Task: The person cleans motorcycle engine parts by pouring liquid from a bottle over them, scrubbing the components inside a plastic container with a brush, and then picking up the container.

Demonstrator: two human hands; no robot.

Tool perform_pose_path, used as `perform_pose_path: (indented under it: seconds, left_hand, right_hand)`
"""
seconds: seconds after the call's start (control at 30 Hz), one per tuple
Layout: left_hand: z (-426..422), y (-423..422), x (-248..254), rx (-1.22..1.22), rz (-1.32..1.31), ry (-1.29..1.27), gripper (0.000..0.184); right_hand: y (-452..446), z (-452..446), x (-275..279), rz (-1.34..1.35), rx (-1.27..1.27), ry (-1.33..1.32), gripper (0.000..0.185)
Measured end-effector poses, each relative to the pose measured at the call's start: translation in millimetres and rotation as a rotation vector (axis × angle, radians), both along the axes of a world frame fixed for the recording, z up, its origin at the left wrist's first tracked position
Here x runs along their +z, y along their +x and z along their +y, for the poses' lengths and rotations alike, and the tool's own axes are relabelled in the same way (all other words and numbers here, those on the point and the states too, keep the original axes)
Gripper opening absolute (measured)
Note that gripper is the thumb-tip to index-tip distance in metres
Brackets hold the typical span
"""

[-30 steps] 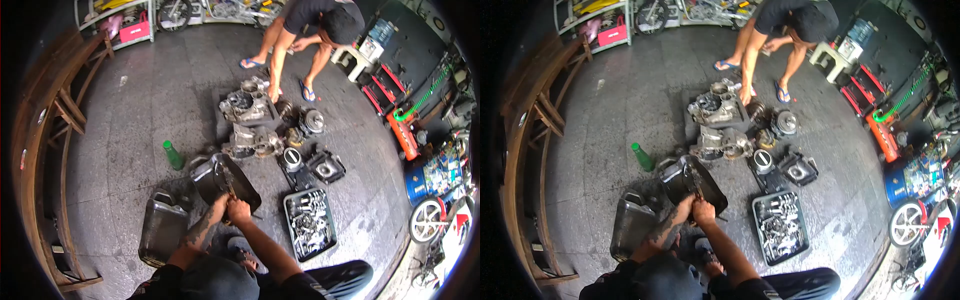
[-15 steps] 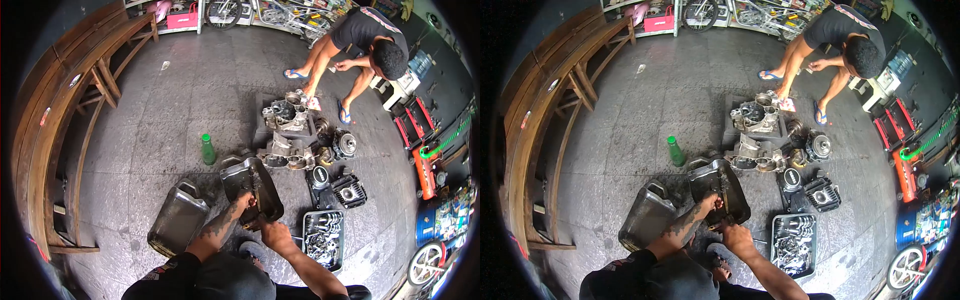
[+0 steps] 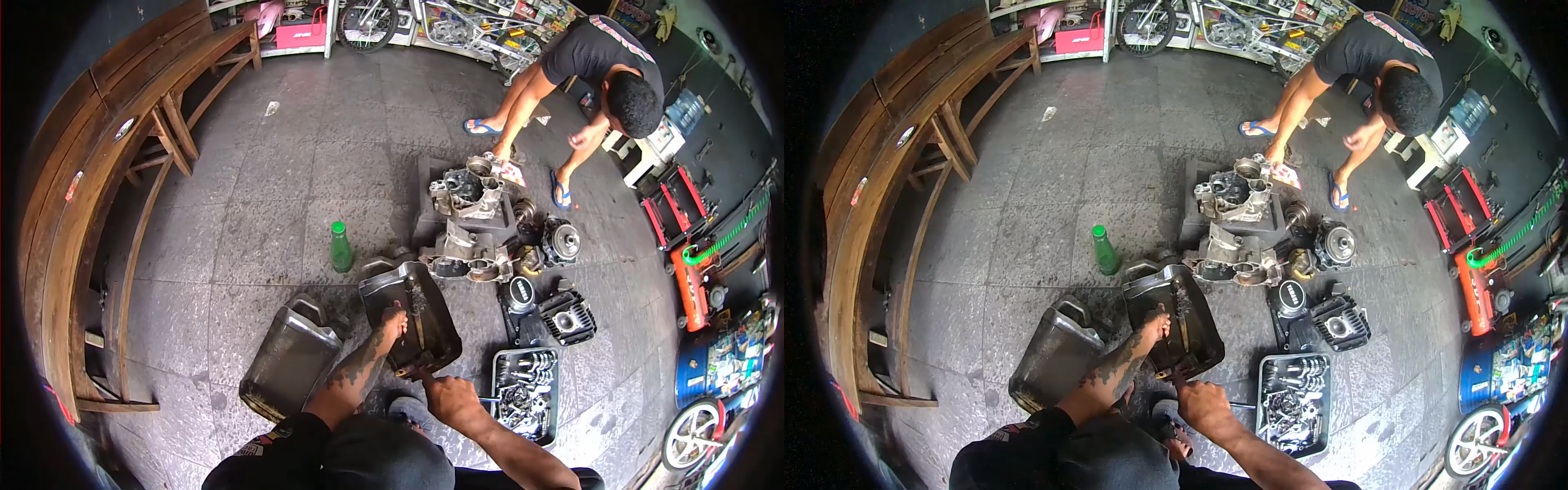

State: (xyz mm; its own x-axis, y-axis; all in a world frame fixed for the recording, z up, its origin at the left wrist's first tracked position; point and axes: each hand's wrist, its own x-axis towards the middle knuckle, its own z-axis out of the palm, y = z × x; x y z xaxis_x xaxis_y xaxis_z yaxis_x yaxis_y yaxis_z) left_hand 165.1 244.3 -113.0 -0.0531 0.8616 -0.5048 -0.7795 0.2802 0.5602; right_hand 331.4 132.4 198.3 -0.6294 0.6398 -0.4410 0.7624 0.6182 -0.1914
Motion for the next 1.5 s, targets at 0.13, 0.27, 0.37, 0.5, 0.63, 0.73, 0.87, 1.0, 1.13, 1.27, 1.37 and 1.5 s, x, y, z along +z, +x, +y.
perform_pose_path:
  seconds: [0.13, 0.27, 0.37, 0.5, 0.63, 0.73, 0.87, 1.0, 1.13, 1.27, 1.37, 1.5]
  left_hand:
    - [8.5, -3.6, -22.7, 0.023, -0.108, 0.0, 0.031]
    - [12.2, 9.9, 24.6, 0.095, -0.019, -0.199, 0.034]
    - [9.5, 6.9, 42.9, 0.073, 0.18, -0.401, 0.036]
    - [-6.9, 24.2, -14.3, 0.039, 0.032, -0.226, 0.015]
    - [-55.8, 13.6, 14.2, -0.03, -0.136, 0.072, 0.017]
    - [-63.9, 15.6, 45.1, -0.212, -0.121, 0.12, 0.02]
    - [-63.6, 10.5, -15.6, -0.272, 0.012, 0.025, 0.025]
    - [-61.5, 3.5, -16.2, -0.298, 0.097, -0.046, 0.026]
    - [-70.9, 13.6, 84.7, -0.085, 0.261, -0.01, 0.023]
    - [-51.7, 8.2, 58.6, -0.041, 0.235, 0.044, 0.022]
    - [-35.2, 7.8, 20.5, -0.04, 0.165, 0.102, 0.022]
    - [-28.0, 8.4, 9.3, -0.009, 0.027, 0.246, 0.021]
  right_hand:
    - [10.0, 9.0, -17.9, -0.006, -0.061, 0.001, 0.051]
    - [14.4, 16.6, -50.4, -0.046, -0.141, 0.055, 0.049]
    - [16.9, 21.0, -60.4, -0.003, -0.24, 0.078, 0.046]
    - [8.4, 30.4, -80.5, 0.083, -0.318, 0.079, 0.039]
    - [-15.6, 47.6, -106.1, 0.054, -0.276, 0.117, 0.031]
    - [-30.6, 59.3, -125.1, 0.0, -0.248, 0.089, 0.026]
    - [-41.4, 68.3, -144.0, -0.045, -0.236, 0.08, 0.025]
    - [-48.6, 71.2, -152.8, -0.058, -0.252, 0.015, 0.026]
    - [-46.8, 60.9, -130.6, 0.036, -0.171, 0.07, 0.029]
    - [-40.8, 48.3, -70.6, -0.085, -0.039, 0.048, 0.032]
    - [-27.0, 37.3, -56.4, -0.095, -0.046, 0.046, 0.035]
    - [-12.6, 24.5, -30.1, -0.061, -0.007, 0.023, 0.043]
